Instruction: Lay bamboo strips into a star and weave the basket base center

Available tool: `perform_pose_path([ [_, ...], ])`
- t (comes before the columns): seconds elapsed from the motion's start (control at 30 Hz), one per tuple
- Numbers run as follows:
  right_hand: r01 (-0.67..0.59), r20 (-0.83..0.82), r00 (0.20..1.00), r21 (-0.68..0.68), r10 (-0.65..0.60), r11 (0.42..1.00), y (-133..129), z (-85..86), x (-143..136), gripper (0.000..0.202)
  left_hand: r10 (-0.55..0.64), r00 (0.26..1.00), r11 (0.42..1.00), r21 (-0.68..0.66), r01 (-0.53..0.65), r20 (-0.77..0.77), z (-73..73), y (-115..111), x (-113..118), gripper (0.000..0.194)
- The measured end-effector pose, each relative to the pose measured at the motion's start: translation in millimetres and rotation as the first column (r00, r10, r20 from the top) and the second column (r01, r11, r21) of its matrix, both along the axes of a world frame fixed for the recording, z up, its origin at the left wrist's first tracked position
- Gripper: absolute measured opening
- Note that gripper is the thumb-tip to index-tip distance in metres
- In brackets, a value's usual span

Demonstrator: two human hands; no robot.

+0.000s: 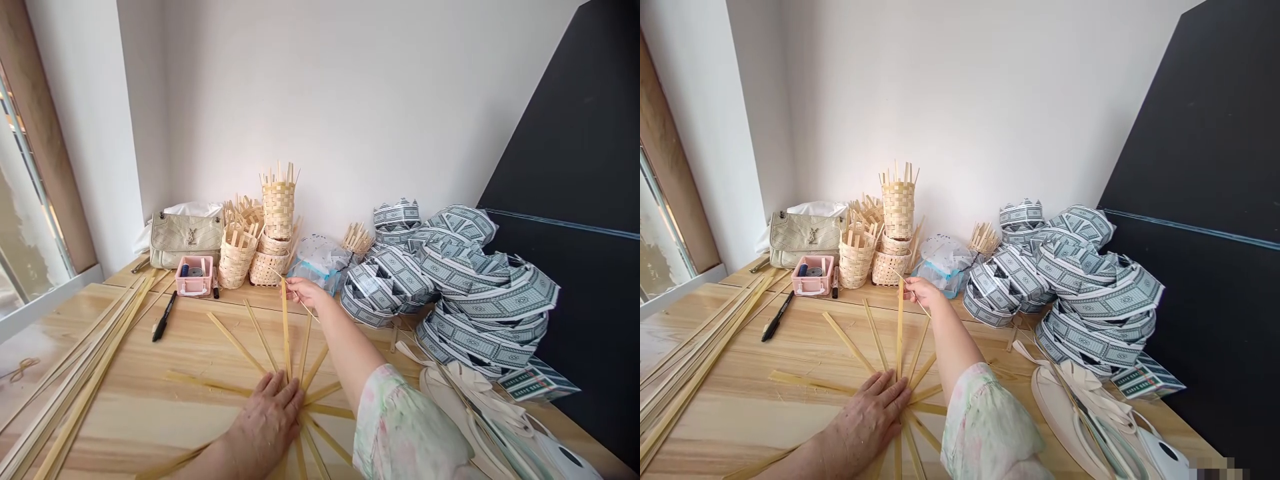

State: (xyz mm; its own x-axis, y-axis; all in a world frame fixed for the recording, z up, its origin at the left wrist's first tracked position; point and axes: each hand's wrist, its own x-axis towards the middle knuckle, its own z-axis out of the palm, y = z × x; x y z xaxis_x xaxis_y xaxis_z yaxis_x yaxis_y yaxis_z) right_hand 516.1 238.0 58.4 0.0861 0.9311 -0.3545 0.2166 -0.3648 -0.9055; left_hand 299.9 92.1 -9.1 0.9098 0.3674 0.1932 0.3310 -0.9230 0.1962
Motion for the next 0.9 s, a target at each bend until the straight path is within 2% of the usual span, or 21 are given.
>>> perform_pose_path([
  [0.23,-0.123,-0.083,0.990,-0.113,0.114,0.986,-9,-2.4,3,0.019,-0.007,1.000,1.000,-0.010,0.007,-0.016,1.2,1,-1,0.042],
  [0.43,-0.296,-0.066,0.955,-0.263,0.289,0.918,-32,-5.2,2,0.010,0.005,1.000,1.000,0.004,-0.005,0.014,-1.2,1,-1,0.042],
  [0.7,-0.333,0.137,0.884,-0.488,0.447,0.807,-60,-3.9,-5,0.006,0.000,1.000,0.999,0.052,-0.002,0.025,-7.0,4,-1,0.041],
  [0.8,-0.294,0.257,0.847,-0.504,0.466,0.812,-71,-3.3,-13,0.003,-0.009,1.000,0.997,0.073,0.007,0.020,-4.2,4,-1,0.040],
  [0.9,-0.251,0.389,0.802,-0.471,0.454,0.846,-83,-6.3,-23,0.004,-0.013,1.000,0.997,0.082,0.015,-0.024,0.4,4,-2,0.041],
])
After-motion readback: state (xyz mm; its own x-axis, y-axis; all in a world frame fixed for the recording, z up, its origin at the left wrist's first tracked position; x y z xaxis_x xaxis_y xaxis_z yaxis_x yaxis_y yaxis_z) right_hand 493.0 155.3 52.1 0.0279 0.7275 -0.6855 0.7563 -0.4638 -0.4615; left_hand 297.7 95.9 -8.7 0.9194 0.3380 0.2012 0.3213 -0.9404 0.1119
